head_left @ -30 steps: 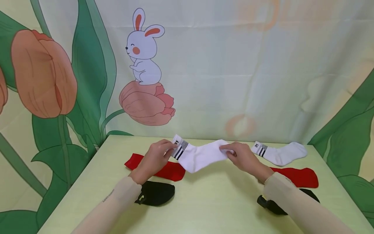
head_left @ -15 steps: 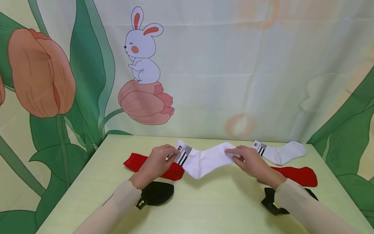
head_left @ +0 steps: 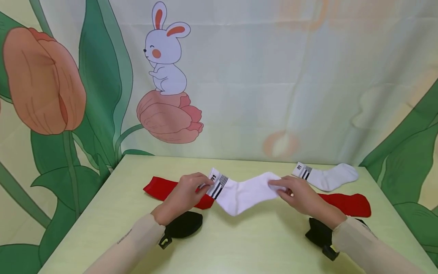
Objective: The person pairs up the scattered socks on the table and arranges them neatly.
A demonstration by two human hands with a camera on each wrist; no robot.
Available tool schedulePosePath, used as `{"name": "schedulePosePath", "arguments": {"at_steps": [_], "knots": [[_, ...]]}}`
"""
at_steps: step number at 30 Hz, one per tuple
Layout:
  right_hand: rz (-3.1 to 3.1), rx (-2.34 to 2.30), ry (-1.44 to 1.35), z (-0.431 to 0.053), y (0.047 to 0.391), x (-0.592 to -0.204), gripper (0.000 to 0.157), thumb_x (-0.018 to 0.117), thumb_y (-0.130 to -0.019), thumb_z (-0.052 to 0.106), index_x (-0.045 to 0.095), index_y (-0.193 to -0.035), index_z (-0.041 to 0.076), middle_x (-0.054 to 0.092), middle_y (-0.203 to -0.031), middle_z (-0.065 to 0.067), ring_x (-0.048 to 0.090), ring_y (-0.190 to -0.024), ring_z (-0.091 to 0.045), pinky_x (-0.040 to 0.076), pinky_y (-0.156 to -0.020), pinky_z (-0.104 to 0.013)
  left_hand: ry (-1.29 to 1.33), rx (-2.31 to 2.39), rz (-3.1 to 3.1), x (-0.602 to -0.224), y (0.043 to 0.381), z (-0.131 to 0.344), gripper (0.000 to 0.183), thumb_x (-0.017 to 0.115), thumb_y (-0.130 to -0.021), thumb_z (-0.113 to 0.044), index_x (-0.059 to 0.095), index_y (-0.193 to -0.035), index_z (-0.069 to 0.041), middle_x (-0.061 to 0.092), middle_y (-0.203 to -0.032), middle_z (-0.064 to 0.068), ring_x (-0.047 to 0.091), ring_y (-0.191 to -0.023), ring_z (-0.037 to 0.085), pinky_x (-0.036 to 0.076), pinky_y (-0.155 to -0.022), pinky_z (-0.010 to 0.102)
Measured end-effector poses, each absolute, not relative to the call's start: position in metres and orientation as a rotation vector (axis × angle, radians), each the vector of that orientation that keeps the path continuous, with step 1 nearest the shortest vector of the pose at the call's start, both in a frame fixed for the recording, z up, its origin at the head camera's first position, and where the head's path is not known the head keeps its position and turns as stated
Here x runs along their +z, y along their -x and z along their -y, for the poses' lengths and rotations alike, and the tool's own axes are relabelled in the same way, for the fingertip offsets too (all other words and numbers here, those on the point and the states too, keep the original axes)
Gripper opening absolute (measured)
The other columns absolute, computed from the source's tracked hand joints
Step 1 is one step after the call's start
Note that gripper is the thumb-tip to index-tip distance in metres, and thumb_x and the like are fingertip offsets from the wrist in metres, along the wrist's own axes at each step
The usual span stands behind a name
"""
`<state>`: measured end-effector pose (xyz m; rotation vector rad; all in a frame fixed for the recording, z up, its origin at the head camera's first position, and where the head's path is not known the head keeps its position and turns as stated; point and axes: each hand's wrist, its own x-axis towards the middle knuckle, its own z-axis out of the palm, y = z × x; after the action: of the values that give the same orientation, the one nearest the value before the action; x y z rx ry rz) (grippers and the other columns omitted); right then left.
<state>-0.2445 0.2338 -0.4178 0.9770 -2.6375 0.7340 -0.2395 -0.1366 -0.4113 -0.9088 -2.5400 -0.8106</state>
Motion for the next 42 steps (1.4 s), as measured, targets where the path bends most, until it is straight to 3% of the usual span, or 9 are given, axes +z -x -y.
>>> {"name": "schedulePosePath", "arguments": {"at_steps": [17, 27, 42], "knots": [[2.695, 0.808, -0.959, -0.245, 0.225, -0.421, 0.041, 0.074, -0.084, 0.002, 0.069, -0.124, 0.014, 0.063, -0.088, 0.008, 0.049, -0.067, -0.006, 0.049, -0.059, -0.020, 0.968, -0.828, 2.598, -0.412, 0.227, 0.130, 0.024, 0.078, -0.082, -0.006, 0.076, -0.105, -0.010, 0.071, -0.104, 0.002, 0.068, -0.090, 0.010, 0.054, -0.074, 0.018], [2.724, 0.811, -0.934, -0.253, 0.213, -0.426, 0.039, 0.074, -0.085, 0.004, 0.070, -0.122, 0.016, 0.052, -0.075, 0.011, 0.045, -0.063, -0.005, 0.045, -0.056, -0.019, 1.032, -0.838, 2.597, -0.417, 0.220, 0.122, 0.020, 0.076, -0.083, -0.002, 0.076, -0.103, -0.007, 0.072, -0.102, 0.003, 0.067, -0.087, 0.010, 0.054, -0.073, 0.018], [2.884, 0.800, -0.864, -0.262, 0.198, -0.428, 0.035, 0.072, -0.088, 0.012, 0.070, -0.122, 0.019, 0.061, -0.074, 0.013, 0.047, -0.062, -0.005, 0.045, -0.056, -0.019, 1.075, -0.793, 2.659, -0.424, 0.209, 0.113, 0.016, 0.075, -0.084, -0.004, 0.077, -0.100, -0.008, 0.072, -0.095, 0.000, 0.064, -0.081, 0.006, 0.052, -0.074, 0.014]]}}
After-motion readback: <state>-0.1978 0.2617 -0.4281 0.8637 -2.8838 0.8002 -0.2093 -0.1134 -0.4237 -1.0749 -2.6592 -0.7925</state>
